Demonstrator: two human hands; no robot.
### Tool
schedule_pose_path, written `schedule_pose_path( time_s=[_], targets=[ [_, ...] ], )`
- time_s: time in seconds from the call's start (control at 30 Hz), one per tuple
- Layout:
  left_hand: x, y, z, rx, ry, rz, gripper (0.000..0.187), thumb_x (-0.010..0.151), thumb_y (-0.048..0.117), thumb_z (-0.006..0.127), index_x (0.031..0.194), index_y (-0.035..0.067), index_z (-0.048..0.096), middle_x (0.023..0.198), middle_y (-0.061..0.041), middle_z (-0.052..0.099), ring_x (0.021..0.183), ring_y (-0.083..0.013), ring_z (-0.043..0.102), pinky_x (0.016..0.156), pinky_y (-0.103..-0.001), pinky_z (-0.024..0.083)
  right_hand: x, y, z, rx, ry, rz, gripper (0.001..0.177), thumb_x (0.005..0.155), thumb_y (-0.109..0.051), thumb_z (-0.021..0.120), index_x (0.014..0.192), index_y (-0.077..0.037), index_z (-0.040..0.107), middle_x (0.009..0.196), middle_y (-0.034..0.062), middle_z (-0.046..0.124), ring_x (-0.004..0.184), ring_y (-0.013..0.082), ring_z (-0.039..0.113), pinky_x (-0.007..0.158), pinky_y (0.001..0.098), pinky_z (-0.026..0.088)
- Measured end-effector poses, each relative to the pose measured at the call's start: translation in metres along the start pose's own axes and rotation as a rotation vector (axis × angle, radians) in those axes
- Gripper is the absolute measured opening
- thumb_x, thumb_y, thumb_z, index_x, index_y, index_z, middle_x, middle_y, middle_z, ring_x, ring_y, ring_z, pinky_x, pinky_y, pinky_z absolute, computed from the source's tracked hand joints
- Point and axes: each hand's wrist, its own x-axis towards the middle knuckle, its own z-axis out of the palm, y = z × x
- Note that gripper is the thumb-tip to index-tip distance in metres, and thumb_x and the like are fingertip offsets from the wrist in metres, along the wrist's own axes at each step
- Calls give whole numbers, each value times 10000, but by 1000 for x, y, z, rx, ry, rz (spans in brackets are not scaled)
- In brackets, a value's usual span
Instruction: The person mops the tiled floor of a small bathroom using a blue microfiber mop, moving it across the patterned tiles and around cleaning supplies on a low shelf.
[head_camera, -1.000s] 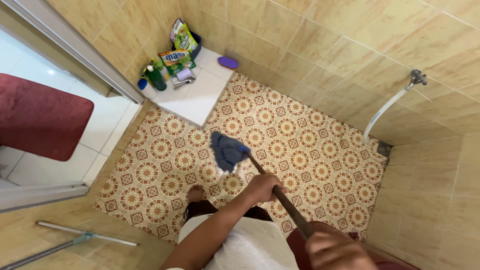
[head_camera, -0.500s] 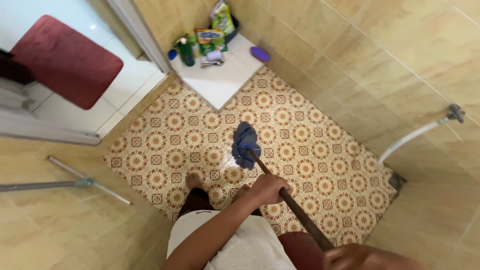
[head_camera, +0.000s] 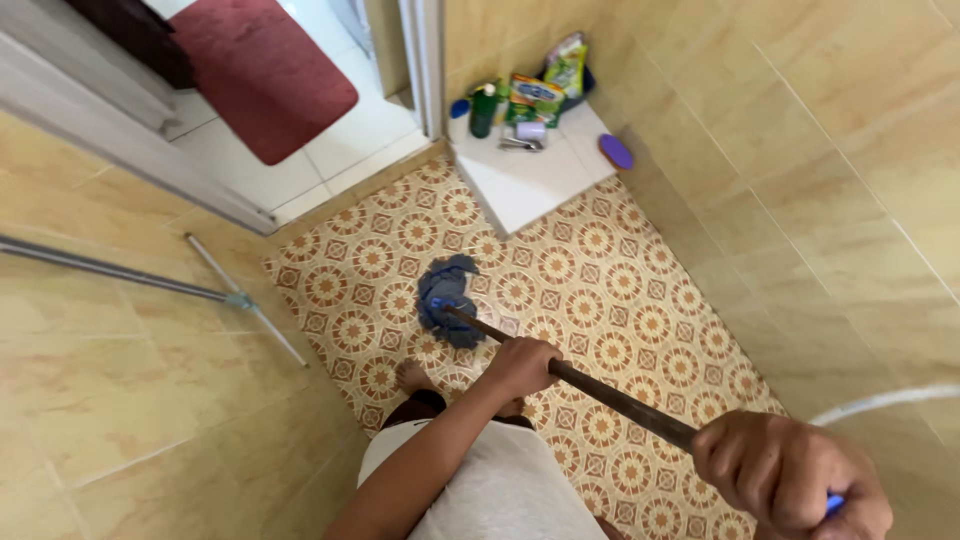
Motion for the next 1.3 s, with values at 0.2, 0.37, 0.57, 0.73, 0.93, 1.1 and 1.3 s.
schedule_pose_path(
  time_s=[0.2, 0.37, 0.57, 0.73, 0.93, 1.1, 1.3],
  targets=[
    [-16, -58, -35, 29, 110, -38, 106, 789, 218, 789, 871, 152, 772, 848, -88, 729, 879, -314, 702, 781, -464, 541, 31, 47, -41, 32, -1, -113, 466, 919, -370, 617, 542, -141, 465, 518, 15, 479, 517, 228, 520, 615, 416, 374],
    [-32, -100, -63, 2, 181, -120, 99, 828, 253, 771, 867, 161, 768, 824, -96, 728, 855, -322, 709, 791, -464, 546, 67, 87, -74, 98, -58, -161, 450, 908, -382, 609, 529, -158, 515, 503, -4, 498, 509, 206, 540, 608, 395, 390],
    [-53, -140, -96, -64, 185, -298, 144, 871, 277, 755, 839, 137, 749, 785, -87, 714, 794, -287, 708, 771, -446, 545, 100, 140, -103, 152, -37, -233, 484, 906, -414, 596, 498, -180, 484, 472, -31, 471, 449, 166, 492, 598, 365, 351],
    [-66, -172, -113, -119, 202, -521, 83, 901, 222, 708, 919, 148, 740, 863, -68, 702, 824, -250, 718, 777, -414, 568, 114, 188, -117, 286, 84, -144, 493, 919, -403, 595, 499, -178, 467, 449, -27, 436, 450, 155, 428, 596, 367, 403],
    [-58, -182, -110, -84, 504, -391, 119, 814, 160, 741, 895, 81, 707, 937, -125, 681, 948, -348, 646, 815, -471, 520, 146, 176, -138, 343, 146, -107, 407, 820, -304, 632, 491, -151, 450, 413, 22, 469, 392, 188, 436, 622, 353, 352],
    [-20, -161, -108, -215, 620, -422, 137, 900, 128, 712, 860, 11, 653, 893, -167, 652, 898, -373, 614, 769, -506, 474, 140, 140, -161, 272, 287, 66, 280, 736, -173, 556, 507, -131, 400, 444, 39, 378, 435, 208, 309, 658, 400, 368],
    [54, -117, -95, -341, 732, -224, 47, 851, 34, 691, 834, -3, 667, 825, -167, 652, 826, -357, 598, 755, -479, 458, 110, 75, -182, 199, 408, 54, 243, 702, -131, 536, 531, -102, 366, 447, 49, 318, 447, 215, 265, 618, 423, 364]
  ],
)
